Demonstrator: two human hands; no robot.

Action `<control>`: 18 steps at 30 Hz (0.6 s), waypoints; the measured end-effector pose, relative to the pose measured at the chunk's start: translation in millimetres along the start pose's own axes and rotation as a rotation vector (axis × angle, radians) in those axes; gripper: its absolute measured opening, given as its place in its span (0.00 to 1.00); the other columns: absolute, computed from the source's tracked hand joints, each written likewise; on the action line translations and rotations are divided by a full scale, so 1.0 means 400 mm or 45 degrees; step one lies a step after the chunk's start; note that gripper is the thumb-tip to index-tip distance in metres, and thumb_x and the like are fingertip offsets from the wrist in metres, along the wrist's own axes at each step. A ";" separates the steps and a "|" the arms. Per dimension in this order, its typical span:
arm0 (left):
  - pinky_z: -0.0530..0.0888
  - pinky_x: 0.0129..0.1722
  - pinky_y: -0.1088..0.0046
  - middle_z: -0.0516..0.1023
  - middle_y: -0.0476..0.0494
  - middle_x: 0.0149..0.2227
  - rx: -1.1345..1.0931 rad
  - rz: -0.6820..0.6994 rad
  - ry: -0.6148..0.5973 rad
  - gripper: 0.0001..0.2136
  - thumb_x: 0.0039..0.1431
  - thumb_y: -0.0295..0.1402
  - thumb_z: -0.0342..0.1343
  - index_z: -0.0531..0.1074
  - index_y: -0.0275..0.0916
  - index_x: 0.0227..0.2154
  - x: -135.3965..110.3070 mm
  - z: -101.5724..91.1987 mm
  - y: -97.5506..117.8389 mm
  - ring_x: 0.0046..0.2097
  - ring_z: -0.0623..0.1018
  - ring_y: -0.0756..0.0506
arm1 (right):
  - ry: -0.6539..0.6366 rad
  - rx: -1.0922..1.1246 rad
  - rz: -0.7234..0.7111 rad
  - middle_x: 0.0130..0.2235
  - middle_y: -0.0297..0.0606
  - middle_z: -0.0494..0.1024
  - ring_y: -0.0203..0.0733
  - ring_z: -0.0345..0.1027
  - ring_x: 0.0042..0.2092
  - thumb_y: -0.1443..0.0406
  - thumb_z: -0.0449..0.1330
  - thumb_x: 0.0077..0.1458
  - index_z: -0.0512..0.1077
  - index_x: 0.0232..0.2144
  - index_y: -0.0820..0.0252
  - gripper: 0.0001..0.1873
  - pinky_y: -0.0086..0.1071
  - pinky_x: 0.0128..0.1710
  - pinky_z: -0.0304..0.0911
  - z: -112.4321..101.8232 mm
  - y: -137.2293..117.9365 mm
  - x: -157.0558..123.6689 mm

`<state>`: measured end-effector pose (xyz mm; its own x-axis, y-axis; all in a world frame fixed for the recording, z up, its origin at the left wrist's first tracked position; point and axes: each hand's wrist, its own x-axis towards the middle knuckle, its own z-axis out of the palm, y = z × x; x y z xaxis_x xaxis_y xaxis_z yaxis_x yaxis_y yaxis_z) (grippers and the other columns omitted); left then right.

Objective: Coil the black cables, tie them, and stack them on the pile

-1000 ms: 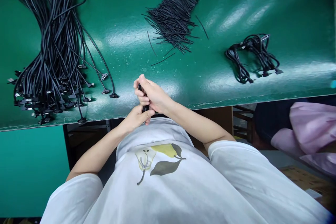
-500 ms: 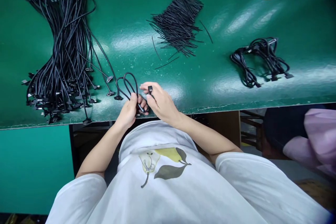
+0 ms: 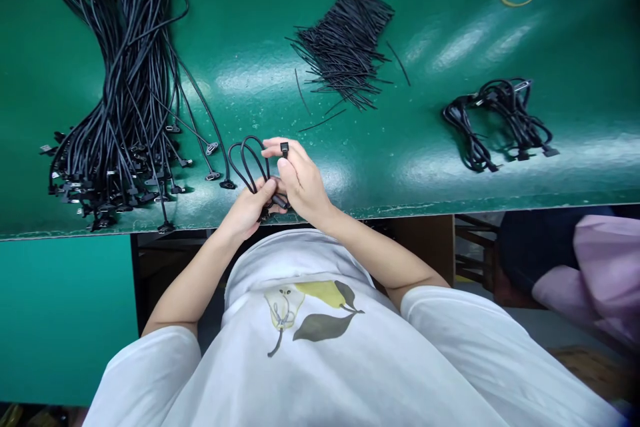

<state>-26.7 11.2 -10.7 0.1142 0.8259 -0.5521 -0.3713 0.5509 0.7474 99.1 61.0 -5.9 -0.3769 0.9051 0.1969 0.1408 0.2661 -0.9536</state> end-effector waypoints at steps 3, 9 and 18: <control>0.74 0.30 0.75 0.74 0.49 0.28 0.051 -0.012 -0.071 0.22 0.48 0.46 0.68 0.72 0.36 0.39 -0.002 -0.003 -0.006 0.28 0.75 0.50 | 0.040 0.066 0.065 0.55 0.44 0.71 0.40 0.69 0.54 0.58 0.40 0.67 0.67 0.45 0.59 0.19 0.37 0.58 0.63 0.004 0.001 0.011; 0.73 0.29 0.74 0.74 0.49 0.29 0.125 0.149 -0.311 0.31 0.39 0.56 0.67 0.70 0.37 0.39 -0.001 -0.006 -0.004 0.29 0.75 0.49 | -0.187 0.067 0.137 0.53 0.41 0.74 0.36 0.76 0.41 0.60 0.41 0.65 0.61 0.49 0.58 0.16 0.32 0.46 0.69 0.030 0.011 0.018; 0.73 0.28 0.76 0.73 0.50 0.30 0.070 0.129 -0.173 0.29 0.37 0.49 0.72 0.71 0.36 0.39 0.008 0.010 -0.001 0.28 0.74 0.51 | -0.149 0.283 0.350 0.41 0.34 0.79 0.33 0.76 0.36 0.60 0.41 0.66 0.59 0.42 0.56 0.10 0.29 0.36 0.70 0.030 0.007 0.034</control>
<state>-22.5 14.1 -11.3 0.2035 0.8842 -0.4204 -0.3365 0.4664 0.8181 83.4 70.0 -8.5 -0.4566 0.8853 -0.0883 0.0536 -0.0717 -0.9960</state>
